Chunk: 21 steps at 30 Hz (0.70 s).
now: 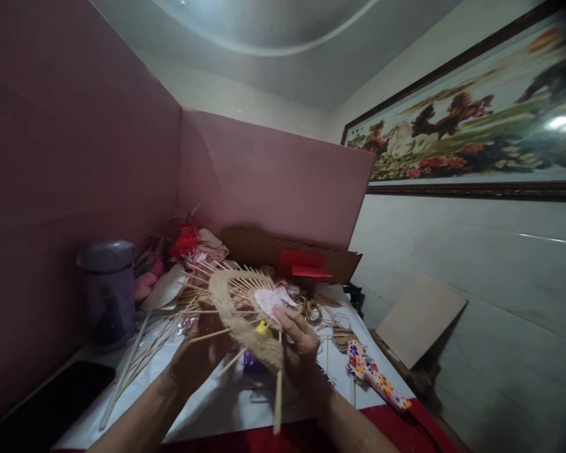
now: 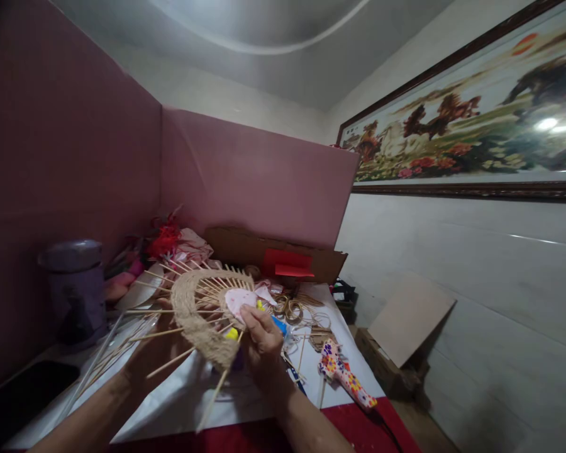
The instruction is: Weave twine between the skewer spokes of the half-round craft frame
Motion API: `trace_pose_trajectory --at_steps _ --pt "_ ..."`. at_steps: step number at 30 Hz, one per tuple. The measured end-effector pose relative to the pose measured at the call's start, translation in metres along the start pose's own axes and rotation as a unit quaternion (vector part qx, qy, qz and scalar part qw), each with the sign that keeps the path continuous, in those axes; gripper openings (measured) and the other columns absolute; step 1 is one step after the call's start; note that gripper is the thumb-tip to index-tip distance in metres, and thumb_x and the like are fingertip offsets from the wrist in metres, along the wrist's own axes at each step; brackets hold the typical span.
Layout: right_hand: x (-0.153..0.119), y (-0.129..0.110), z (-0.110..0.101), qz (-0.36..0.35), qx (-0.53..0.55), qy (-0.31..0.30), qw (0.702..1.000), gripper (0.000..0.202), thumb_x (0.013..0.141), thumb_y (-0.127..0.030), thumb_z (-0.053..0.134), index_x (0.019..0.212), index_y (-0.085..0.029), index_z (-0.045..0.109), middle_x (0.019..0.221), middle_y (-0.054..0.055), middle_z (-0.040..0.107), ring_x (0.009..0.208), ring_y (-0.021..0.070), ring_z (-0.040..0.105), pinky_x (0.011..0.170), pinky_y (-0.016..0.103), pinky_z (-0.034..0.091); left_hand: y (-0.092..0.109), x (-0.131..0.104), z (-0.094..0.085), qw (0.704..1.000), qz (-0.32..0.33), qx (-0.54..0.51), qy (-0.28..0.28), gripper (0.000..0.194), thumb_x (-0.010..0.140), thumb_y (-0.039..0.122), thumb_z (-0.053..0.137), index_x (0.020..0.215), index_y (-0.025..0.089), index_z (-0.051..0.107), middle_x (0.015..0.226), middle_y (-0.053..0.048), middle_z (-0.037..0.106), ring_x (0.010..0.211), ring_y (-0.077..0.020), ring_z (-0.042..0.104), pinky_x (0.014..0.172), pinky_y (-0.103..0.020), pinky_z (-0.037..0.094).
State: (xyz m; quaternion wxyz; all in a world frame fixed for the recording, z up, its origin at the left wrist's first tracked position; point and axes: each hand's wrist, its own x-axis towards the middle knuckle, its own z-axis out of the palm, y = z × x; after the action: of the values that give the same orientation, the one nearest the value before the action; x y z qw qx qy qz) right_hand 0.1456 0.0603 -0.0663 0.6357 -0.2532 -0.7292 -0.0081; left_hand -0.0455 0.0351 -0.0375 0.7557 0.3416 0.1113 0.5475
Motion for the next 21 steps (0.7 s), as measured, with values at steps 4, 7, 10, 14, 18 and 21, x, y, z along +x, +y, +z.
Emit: trace_pose_trajectory --at_steps 4,7,10,14,18,21 --pt "-0.002 0.008 -0.007 -0.136 -0.169 -0.050 0.975 0.048 0.083 -0.010 0.050 0.126 -0.031 0.052 0.106 0.006 0.067 0.087 0.0207 0.063 0.072 0.034 0.052 0.012 -0.008 0.013 0.997 -0.032 -0.049 -0.049 0.069 0.078 0.064 0.043 0.127 0.016 0.048 0.119 -0.012 0.062 0.122 -0.0305 0.046 0.101 -0.045 0.035" --pt "-0.003 0.012 -0.010 -0.179 -0.248 -0.084 0.948 0.048 0.084 -0.012 0.052 0.128 -0.029 0.049 0.107 0.006 0.067 0.080 0.0207 0.063 0.066 0.033 0.051 0.018 -0.009 0.014 0.999 -0.039 -0.033 -0.016 0.074 0.073 0.066 0.047 0.127 0.016 0.048 0.119 -0.015 0.061 0.118 -0.0340 0.049 0.096 -0.049 0.039" --pt "-0.002 0.008 -0.011 -0.229 -0.271 -0.134 0.925 0.044 0.085 -0.013 0.052 0.127 -0.027 0.051 0.109 0.007 0.067 0.083 0.0215 0.063 0.063 0.032 0.050 0.021 -0.008 0.007 0.999 -0.050 -0.005 0.014 0.056 0.079 0.050 0.053 0.124 0.016 0.052 0.110 -0.014 0.066 0.107 -0.0327 0.058 0.090 -0.049 0.044" --pt "0.000 -0.002 -0.006 -0.276 -0.194 -0.225 0.914 0.037 0.087 -0.031 0.053 0.123 -0.022 0.053 0.105 0.009 0.067 0.081 0.0206 0.064 0.062 0.031 0.051 0.029 -0.008 -0.012 0.995 -0.074 0.055 0.044 0.035 0.078 0.023 0.056 0.110 0.012 0.063 0.093 -0.013 0.072 0.090 -0.0290 0.066 0.082 -0.042 0.050" --pt "0.001 -0.001 -0.004 -0.155 -0.062 -0.156 0.974 0.046 0.085 -0.055 0.042 0.110 -0.019 0.057 0.099 0.012 0.064 0.088 0.0222 0.061 0.072 0.034 0.050 0.042 -0.012 -0.024 0.984 -0.091 0.129 0.079 0.028 0.076 0.020 0.056 0.099 0.011 0.068 0.091 -0.015 0.072 0.074 -0.0274 0.068 0.061 -0.035 0.054" --pt "0.004 0.015 -0.003 0.080 -0.057 0.026 0.995 0.029 0.089 -0.044 0.040 0.089 -0.019 0.055 0.084 0.007 0.059 0.078 0.0195 0.058 0.070 0.034 0.047 0.050 -0.016 -0.026 0.981 -0.078 0.145 0.102 0.028 0.074 0.020 0.056 0.098 0.013 0.068 0.087 -0.014 0.072 0.069 -0.0259 0.068 0.054 -0.033 0.054"
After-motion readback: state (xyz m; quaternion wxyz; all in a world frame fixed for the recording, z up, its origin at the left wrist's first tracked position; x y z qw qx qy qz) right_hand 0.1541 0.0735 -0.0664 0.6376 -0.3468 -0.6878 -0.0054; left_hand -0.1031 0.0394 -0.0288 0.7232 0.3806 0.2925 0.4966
